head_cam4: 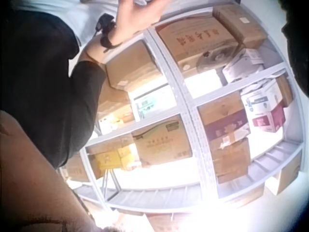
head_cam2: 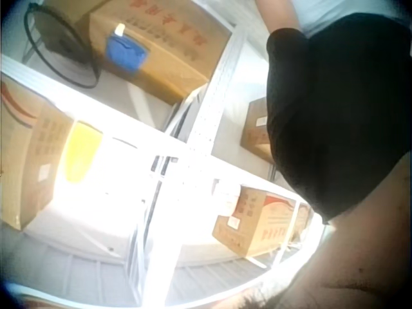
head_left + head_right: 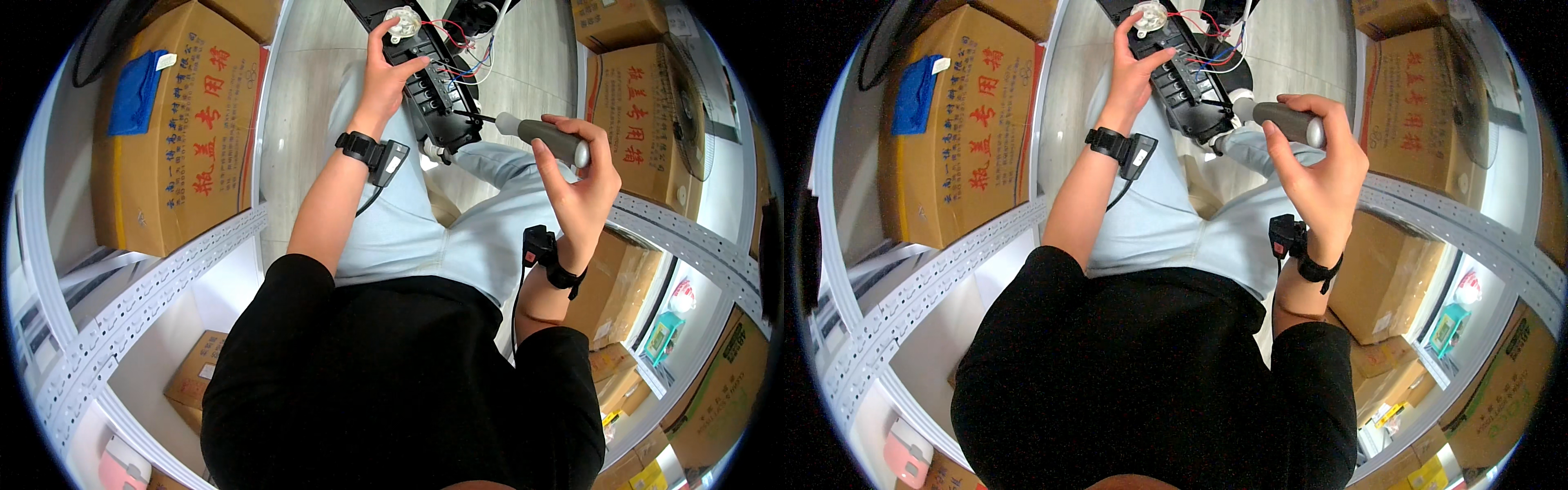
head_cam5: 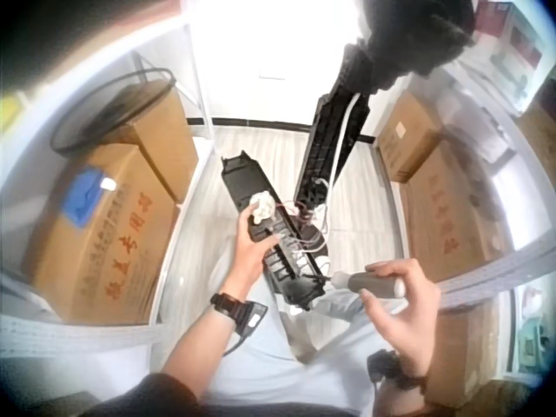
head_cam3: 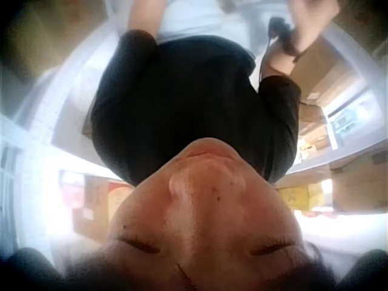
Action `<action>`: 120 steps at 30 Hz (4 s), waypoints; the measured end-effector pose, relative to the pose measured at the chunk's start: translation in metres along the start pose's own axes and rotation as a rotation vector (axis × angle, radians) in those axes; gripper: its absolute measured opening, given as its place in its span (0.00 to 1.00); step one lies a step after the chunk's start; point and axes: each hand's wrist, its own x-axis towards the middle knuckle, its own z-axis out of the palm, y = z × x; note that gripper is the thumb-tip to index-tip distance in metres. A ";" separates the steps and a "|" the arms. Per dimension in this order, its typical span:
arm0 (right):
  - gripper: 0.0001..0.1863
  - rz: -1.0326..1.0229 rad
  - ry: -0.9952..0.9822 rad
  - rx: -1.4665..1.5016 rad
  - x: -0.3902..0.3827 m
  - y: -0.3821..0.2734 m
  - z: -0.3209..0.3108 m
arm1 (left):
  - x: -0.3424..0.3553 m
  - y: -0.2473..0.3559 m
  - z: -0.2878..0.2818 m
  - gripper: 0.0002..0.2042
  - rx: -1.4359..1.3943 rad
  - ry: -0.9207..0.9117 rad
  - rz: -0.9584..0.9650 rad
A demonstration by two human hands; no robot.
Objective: The person uses a screwdriver to remove screws from the back panel of a standing fan, detaches the panel, and then reattaches it by screwing it back in place.
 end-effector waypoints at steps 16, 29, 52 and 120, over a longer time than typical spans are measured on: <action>0.16 -0.096 -0.038 -0.213 0.005 -0.003 0.015 | -0.002 0.006 0.004 0.36 -0.018 0.014 0.004; 0.24 -0.080 -0.055 -0.256 0.013 0.000 0.024 | -0.002 0.003 0.003 0.36 0.031 0.013 0.024; 0.26 0.123 -0.149 -0.228 0.011 0.008 0.017 | 0.002 -0.005 -0.001 0.36 0.092 0.011 0.027; 0.17 -0.127 -0.113 -0.235 0.015 0.015 0.015 | 0.000 -0.002 0.000 0.37 0.074 -0.024 0.023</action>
